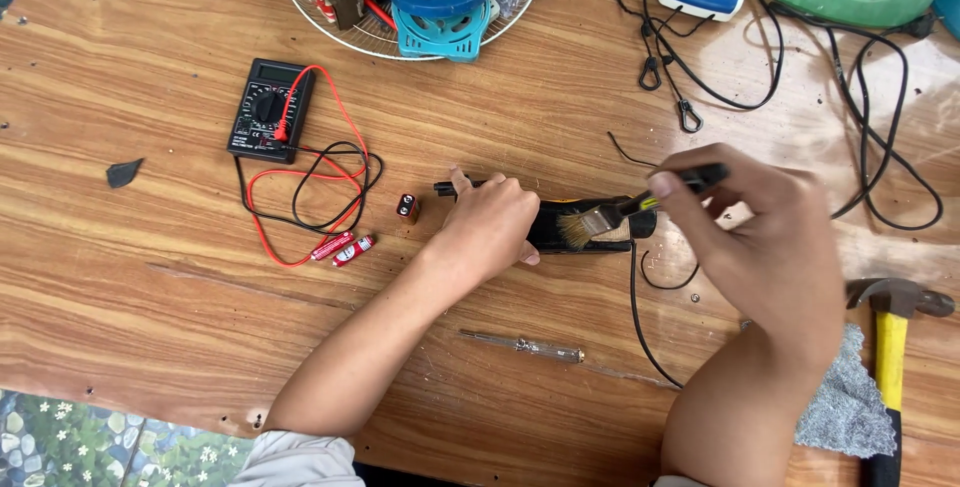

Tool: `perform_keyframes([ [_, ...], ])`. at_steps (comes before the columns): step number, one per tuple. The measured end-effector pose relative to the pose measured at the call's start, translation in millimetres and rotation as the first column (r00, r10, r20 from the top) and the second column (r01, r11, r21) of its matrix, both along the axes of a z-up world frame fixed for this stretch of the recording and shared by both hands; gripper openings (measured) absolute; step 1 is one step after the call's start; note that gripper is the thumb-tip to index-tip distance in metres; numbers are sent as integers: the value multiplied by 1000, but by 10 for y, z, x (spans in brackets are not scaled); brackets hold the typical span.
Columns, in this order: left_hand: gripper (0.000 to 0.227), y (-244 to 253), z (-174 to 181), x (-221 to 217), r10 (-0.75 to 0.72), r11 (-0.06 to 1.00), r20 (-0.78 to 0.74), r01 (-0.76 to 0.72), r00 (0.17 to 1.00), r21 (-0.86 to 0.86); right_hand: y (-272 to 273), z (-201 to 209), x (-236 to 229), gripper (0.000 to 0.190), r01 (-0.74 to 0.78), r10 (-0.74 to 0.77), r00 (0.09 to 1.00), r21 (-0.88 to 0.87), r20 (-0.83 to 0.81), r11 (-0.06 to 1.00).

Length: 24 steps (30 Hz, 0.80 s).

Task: Polishing and cleaning the surface of a black plastic appliance component using a brush and a cloth on a workbench.

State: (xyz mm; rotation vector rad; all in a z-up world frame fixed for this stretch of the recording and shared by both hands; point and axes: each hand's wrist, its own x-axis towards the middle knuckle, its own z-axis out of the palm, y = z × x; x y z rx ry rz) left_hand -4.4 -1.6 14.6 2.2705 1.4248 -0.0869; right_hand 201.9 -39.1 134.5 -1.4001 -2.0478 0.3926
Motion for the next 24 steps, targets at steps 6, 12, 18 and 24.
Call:
perform_keyframes([
  [6,64,103,-94,-62,65,995,66,-70,996,70,-27,-229,-109,5,145,-148,988,63,47,987],
  [12,75,-135,-4,-470,2,982,261,-52,965,184,-377,-720,234,5,125,-138,952,-66,-274,990],
  [18,57,-360,-646,-500,4,821,577,-332,816,464,-837,-1176,144,13,247,-176,892,123,-416,961],
  [24,68,-424,-813,-454,20,764,352,-241,936,598,-1030,-1420,35,21,254,-168,918,207,-358,945],
])
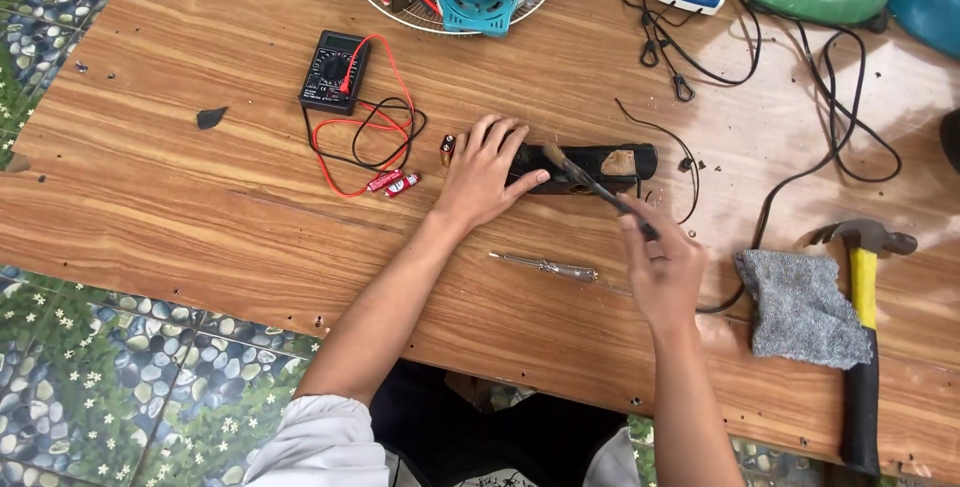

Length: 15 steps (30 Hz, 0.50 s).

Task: Polishing and cleaning the surface of a black plastic appliance component using a brush and a cloth on a workbench.

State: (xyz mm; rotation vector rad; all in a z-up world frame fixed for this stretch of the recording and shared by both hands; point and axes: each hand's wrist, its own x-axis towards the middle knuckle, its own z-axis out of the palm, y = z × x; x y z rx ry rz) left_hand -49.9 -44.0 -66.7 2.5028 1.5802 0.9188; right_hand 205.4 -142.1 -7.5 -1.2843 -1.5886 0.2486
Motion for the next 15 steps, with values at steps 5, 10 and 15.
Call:
perform_keyframes([
  [5,84,-130,67,54,12,1000,-50,-12,999,8,-214,18,-22,33,-129,112,943,36,315,991],
  [10,71,-20,-75,92,-3,996,-48,7,999,84,-316,28,87,31,-47,0,894,95,449,994],
  [15,68,-39,-79,93,7,996,-33,-4,999,92,-251,-333,483,35,122,-195,828,172,525,978],
])
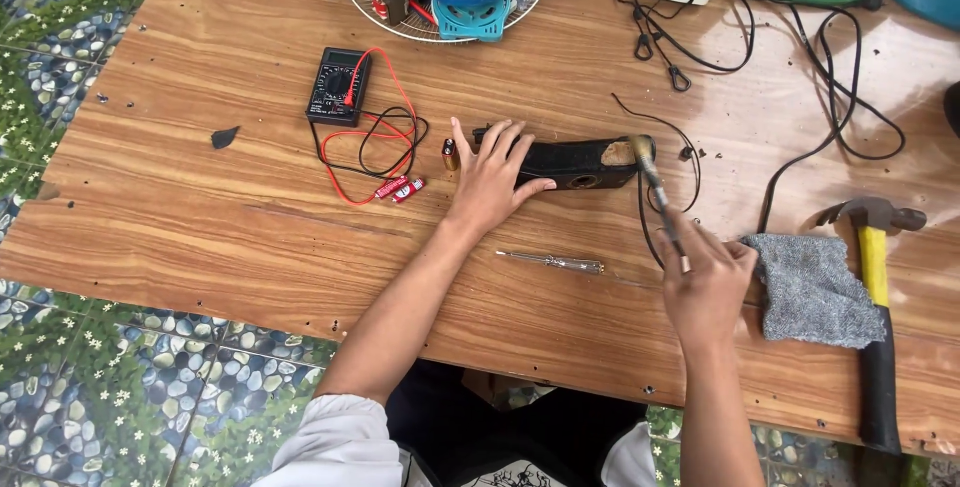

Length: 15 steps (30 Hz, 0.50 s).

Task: Polishing and cleaning the surface of a black plastic appliance component using a brush and a cloth on a workbench.

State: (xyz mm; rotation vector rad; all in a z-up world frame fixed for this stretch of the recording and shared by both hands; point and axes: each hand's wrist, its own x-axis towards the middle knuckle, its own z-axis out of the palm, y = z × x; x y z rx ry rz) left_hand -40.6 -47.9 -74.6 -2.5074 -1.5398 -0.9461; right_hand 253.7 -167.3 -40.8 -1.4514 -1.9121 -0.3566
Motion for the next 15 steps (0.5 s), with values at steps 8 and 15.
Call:
perform_keyframes([
  [8,82,-21,50,-32,41,998,-105,-37,994,41,-28,536,-260,43,-2,44,522,50,-852,999],
  [15,63,-69,233,-182,-5,995,210,27,978,-101,15,22,-84,31,156,58,236,97,-970,983],
])
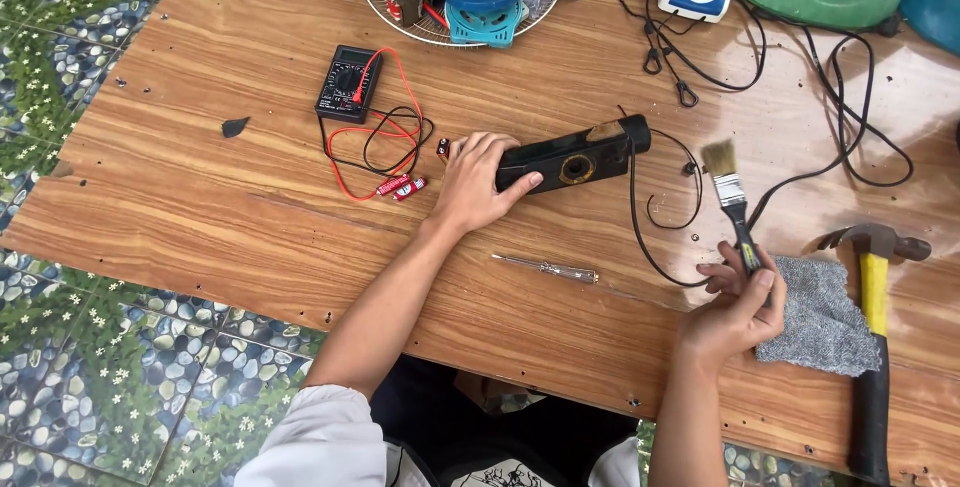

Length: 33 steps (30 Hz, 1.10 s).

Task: Polishing and cleaning the surface of a black plastic appliance component using a brush and a cloth on a workbench.

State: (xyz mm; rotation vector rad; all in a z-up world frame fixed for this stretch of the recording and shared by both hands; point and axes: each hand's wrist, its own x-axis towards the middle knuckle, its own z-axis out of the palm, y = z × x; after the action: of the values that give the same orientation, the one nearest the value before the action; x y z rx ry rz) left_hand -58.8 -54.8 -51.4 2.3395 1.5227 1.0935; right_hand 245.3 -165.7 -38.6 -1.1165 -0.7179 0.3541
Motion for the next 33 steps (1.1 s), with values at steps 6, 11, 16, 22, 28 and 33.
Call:
perform_keyframes([
  [6,50,18,-78,21,-51,997,236,35,970,70,46,-242,-19,34,-218,193,964,123,182,968],
  [11,64,-15,-34,31,31,974,28,-36,999,224,-35,-66,-412,33,-533,519,834,28,188,846],
  [16,68,-14,8,-67,40,963,-53,-24,998,267,30,-226,-304,32,-491,492,848,-59,196,869],
  [22,67,-14,-33,-72,-11,967,-84,32,996,251,3,-132,-157,33,-363,361,931,24,60,932],
  [28,71,-39,-228,181,-16,981,-93,34,996,192,-101,274,-68,45,-44,-14,901,123,433,991],
  [33,70,-18,-297,207,-19,995,-107,29,994,100,-39,513,-2,47,0,-127,872,260,473,966],
])
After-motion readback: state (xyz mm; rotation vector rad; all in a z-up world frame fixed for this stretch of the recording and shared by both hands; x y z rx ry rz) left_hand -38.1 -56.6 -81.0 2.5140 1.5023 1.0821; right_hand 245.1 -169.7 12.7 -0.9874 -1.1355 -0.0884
